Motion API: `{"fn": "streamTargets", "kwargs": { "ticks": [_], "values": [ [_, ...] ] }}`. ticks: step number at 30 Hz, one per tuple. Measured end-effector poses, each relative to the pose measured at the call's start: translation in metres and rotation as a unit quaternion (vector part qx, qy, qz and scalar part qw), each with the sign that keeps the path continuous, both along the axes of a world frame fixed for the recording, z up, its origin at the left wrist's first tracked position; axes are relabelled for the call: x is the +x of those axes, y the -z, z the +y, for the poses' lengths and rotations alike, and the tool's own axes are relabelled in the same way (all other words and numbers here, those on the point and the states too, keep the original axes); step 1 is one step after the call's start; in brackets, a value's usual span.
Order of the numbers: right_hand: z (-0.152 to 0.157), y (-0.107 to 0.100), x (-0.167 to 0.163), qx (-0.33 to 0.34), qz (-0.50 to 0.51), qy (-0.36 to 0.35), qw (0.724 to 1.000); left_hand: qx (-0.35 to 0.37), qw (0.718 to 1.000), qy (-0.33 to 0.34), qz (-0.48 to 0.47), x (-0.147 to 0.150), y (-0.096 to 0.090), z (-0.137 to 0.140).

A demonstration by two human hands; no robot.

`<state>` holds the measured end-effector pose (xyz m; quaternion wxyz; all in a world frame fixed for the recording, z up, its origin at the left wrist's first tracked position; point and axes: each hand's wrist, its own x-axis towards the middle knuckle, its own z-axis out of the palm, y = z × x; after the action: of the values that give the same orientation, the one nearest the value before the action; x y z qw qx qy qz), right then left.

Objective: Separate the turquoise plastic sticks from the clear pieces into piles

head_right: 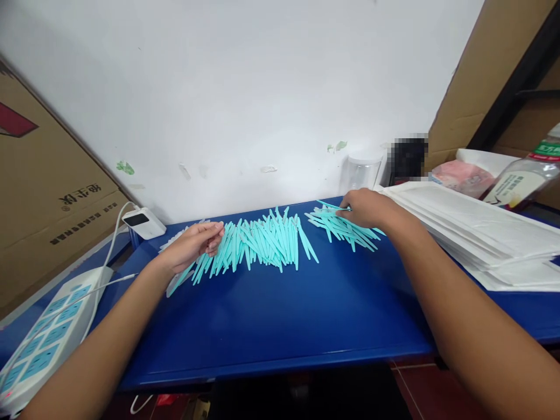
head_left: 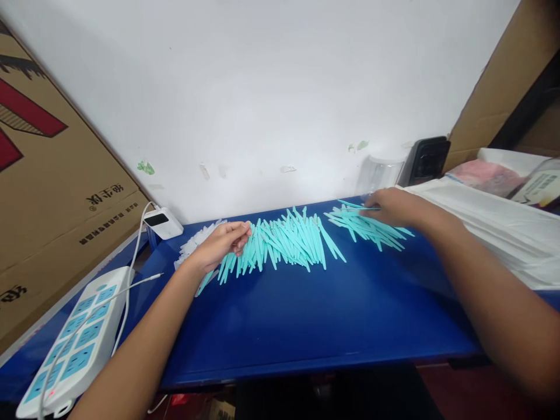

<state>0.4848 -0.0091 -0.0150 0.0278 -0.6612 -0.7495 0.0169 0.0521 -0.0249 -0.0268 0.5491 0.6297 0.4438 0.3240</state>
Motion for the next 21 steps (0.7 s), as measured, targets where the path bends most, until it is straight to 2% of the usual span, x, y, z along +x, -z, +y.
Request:
{"fn": "streamTargets", "kwargs": {
  "ticks": [4,6,7,8,10,11,12,13,17,21],
  "values": [
    [-0.003,-0.002,-0.001,0.012,-0.01,0.036,0.999,0.066,0.993,-0.04,0.085,-0.007,0.0,0.006],
    [-0.005,-0.004,-0.001,0.016,-0.014,0.053,0.998,0.134,0.97,-0.075,0.19,-0.011,0.001,0.009],
    [-0.006,-0.005,-0.002,0.019,-0.015,0.06,0.998,0.181,0.942,-0.102,0.262,-0.013,0.002,0.01],
    [-0.006,-0.005,-0.002,0.023,-0.016,0.065,0.997,0.23,0.902,-0.131,0.34,-0.016,0.002,0.011],
    [-0.007,-0.006,-0.006,0.034,-0.016,0.07,0.997,0.306,0.807,-0.176,0.474,-0.024,0.003,0.014],
    [-0.006,-0.005,-0.008,0.042,-0.018,0.066,0.997,0.322,0.769,-0.187,0.52,-0.028,0.003,0.015],
    [-0.006,-0.004,-0.012,0.048,-0.019,0.056,0.997,0.326,0.743,-0.19,0.552,-0.033,0.003,0.017],
    [-0.006,-0.002,-0.016,0.054,-0.019,0.041,0.998,0.324,0.73,-0.188,0.572,-0.037,0.003,0.018],
    [-0.008,0.006,-0.039,0.053,0.007,-0.028,0.998,0.307,0.729,-0.156,0.592,-0.046,0.004,0.023],
    [-0.013,0.012,-0.057,0.054,0.032,-0.053,0.997,0.279,0.737,-0.144,0.598,-0.048,0.003,0.024]
  ]
}}
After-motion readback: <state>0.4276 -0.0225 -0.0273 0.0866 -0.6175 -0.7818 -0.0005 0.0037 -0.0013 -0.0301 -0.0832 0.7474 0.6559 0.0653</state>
